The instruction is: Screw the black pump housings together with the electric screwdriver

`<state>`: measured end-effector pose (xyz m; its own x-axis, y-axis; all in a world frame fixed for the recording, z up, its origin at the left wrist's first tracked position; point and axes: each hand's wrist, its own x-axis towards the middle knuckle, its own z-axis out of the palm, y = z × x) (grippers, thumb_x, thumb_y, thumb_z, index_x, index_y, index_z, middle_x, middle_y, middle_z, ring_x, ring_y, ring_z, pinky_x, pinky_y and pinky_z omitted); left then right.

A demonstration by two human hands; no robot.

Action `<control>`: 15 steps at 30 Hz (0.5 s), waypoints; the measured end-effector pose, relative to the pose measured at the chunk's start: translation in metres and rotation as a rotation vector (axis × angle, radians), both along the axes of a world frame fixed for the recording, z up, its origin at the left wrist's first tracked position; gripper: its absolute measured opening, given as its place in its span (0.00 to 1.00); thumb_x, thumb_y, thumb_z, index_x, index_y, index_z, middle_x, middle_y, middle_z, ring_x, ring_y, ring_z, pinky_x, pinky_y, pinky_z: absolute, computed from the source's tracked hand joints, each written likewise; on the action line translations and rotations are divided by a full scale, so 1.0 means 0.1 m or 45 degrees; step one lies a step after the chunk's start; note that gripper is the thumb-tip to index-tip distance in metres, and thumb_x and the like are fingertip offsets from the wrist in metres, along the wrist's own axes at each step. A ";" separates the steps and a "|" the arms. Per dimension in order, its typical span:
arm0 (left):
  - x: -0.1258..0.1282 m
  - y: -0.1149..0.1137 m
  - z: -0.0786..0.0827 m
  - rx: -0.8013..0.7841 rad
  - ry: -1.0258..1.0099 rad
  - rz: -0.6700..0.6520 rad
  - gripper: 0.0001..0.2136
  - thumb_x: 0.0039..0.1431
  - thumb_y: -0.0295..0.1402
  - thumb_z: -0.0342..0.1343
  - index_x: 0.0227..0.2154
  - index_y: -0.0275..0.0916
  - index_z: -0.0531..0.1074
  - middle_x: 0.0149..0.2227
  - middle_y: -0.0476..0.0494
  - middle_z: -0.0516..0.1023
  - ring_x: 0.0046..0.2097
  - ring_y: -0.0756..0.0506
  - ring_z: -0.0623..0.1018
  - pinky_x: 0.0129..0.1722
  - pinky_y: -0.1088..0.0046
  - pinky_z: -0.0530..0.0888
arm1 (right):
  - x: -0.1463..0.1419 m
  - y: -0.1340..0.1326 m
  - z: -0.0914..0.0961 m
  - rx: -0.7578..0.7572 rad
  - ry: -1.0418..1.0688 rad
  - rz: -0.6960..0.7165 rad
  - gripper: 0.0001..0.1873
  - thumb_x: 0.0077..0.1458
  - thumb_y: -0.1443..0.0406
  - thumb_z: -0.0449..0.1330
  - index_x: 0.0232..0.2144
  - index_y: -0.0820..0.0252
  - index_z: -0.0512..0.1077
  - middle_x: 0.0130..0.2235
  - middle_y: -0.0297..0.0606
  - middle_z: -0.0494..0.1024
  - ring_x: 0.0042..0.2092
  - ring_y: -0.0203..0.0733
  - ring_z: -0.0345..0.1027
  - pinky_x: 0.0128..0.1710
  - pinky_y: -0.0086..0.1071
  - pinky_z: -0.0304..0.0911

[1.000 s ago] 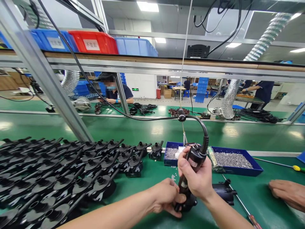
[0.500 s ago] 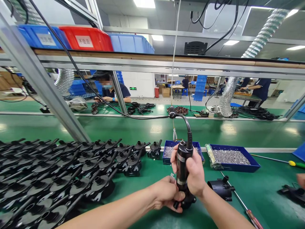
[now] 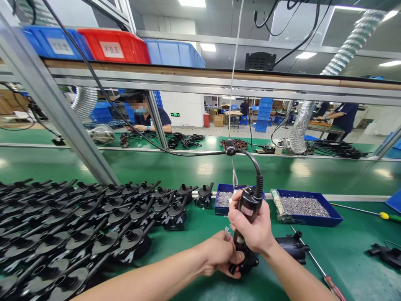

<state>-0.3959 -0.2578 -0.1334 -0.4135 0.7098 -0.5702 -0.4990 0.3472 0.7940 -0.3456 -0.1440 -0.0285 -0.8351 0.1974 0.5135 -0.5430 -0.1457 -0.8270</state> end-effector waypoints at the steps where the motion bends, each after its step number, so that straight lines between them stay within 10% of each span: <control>1: 0.01 0.01 0.01 -0.018 0.005 0.006 0.21 0.47 0.31 0.79 0.29 0.39 0.69 0.24 0.53 0.72 0.25 0.50 0.74 0.31 0.65 0.83 | 0.00 -0.01 0.00 0.037 -0.005 -0.033 0.16 0.60 0.57 0.73 0.41 0.56 0.72 0.28 0.29 0.71 0.24 0.34 0.62 0.24 0.29 0.61; 8: 0.08 -0.05 0.13 -0.045 0.078 0.008 0.17 0.49 0.31 0.76 0.34 0.40 0.70 0.26 0.55 0.71 0.27 0.50 0.72 0.34 0.64 0.80 | 0.00 0.00 0.04 0.061 -0.063 0.045 0.16 0.62 0.58 0.71 0.45 0.58 0.72 0.32 0.33 0.76 0.26 0.35 0.66 0.28 0.31 0.66; 15: -0.06 -0.15 0.46 -0.082 0.914 -0.298 0.26 0.46 0.35 0.73 0.50 0.38 0.75 0.43 0.45 0.79 0.41 0.43 0.76 0.41 0.68 0.75 | 0.03 0.13 0.04 0.019 -0.029 0.097 0.13 0.61 0.59 0.72 0.41 0.58 0.73 0.30 0.33 0.77 0.24 0.34 0.67 0.26 0.29 0.65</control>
<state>-0.4014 -0.2728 -0.0872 -0.5416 0.7990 -0.2611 0.2252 0.4372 0.8707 -0.3424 -0.1309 -0.0244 -0.8589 0.1256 0.4965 -0.5118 -0.1733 -0.8415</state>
